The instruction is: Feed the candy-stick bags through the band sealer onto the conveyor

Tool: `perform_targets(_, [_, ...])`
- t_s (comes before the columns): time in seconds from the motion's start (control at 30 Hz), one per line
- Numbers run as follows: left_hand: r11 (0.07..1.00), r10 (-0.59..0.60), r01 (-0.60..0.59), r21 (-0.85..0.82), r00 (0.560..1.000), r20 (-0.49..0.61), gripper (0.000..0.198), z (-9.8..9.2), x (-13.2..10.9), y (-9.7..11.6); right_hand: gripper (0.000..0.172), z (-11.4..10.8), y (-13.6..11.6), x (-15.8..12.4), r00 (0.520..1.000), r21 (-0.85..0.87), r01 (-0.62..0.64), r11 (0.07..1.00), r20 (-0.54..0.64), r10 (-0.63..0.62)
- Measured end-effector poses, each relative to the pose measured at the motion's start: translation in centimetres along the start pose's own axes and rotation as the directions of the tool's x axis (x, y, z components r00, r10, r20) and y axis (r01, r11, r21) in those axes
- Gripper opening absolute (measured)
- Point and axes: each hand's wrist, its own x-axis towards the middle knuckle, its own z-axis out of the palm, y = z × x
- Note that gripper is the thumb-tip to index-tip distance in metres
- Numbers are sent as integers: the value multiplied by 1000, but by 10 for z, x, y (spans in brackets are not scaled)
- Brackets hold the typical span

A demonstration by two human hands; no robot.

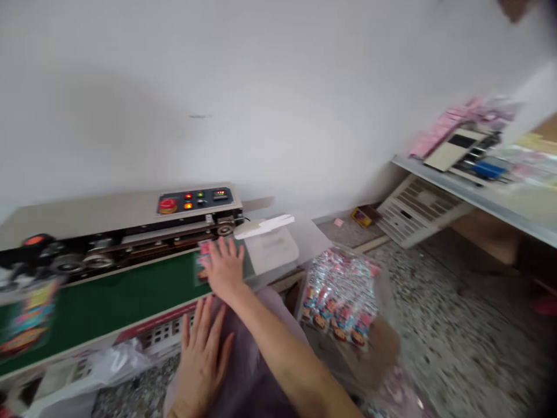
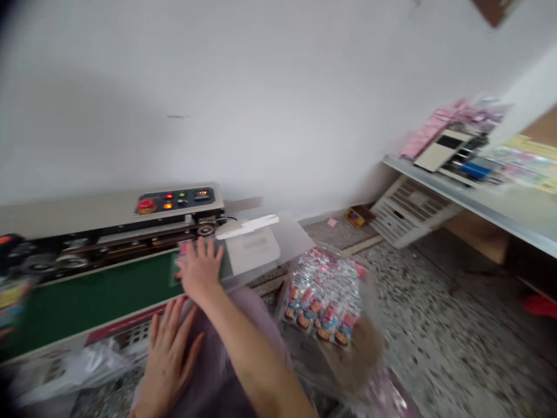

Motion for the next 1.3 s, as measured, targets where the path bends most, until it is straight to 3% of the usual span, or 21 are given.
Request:
perform_targets(0.1, [998, 15, -16, -59, 1000, -21, 71, -1, 2, 0, 45, -26, 6, -27, 993, 38, 104, 994, -68, -101])
perform_targets(0.17, [995, 48, -49, -83, 999, -17, 72, 0, 3, -2, 37, -48, 31, -62, 986, 76, 144, 987, -101, -136])
perform_targets(0.23, [992, 83, -84, -91, 996, -13, 72, 0, 4, -3, 32, -67, 72, -110, 984, 143, 110, 984, -155, -88])
perform_targets(0.33, [987, 123, -125, -98, 992, -26, 68, 0, 6, 7, 30, -81, 154, -187, 983, 154, -137, 979, -102, 153])
perform_targets(0.4, [980, 144, -147, -133, 989, -31, 65, 6, 10, 29, 32, -80, 208, -233, 948, 83, -315, 945, -25, 318])
perform_targets(0.47, [960, 194, -191, -207, 981, -5, 60, 19, 18, 63, 34, -76, 253, -269, 917, 44, -398, 917, 4, 398])
perform_targets(0.57, [879, 403, -335, -340, 902, 153, 46, 60, 41, 126, 37, -67, 300, -301, 875, -22, -483, 875, 32, 483])
perform_targets(0.67, [888, 446, -304, -344, 751, 487, 32, 115, 71, 182, 46, -63, 330, -310, 843, -94, -533, 841, 25, 537])
perform_targets(0.7, [893, 441, -299, -337, 729, 523, 30, 134, 81, 195, 50, -62, 339, -310, 838, -117, -540, 833, 17, 546])
perform_targets(0.83, [905, 424, -306, -294, 692, 585, 25, 201, 110, 225, 59, -66, 375, -297, 836, -201, -539, 818, -13, 548])
perform_targets(0.93, [904, 428, -337, -264, 684, 592, 41, 237, 118, 233, 65, -70, 401, -287, 829, -253, -545, 799, -24, 558])
perform_targets(1.1, [907, 415, -368, -207, 691, 592, 72, 275, 114, 234, 73, -70, 426, -282, 820, -306, -550, 777, -25, 571])
perform_targets(1.3, [902, 423, -392, -182, 712, 561, 79, 288, 110, 230, 59, -70, 427, -284, 810, -339, -567, 751, -65, 583])
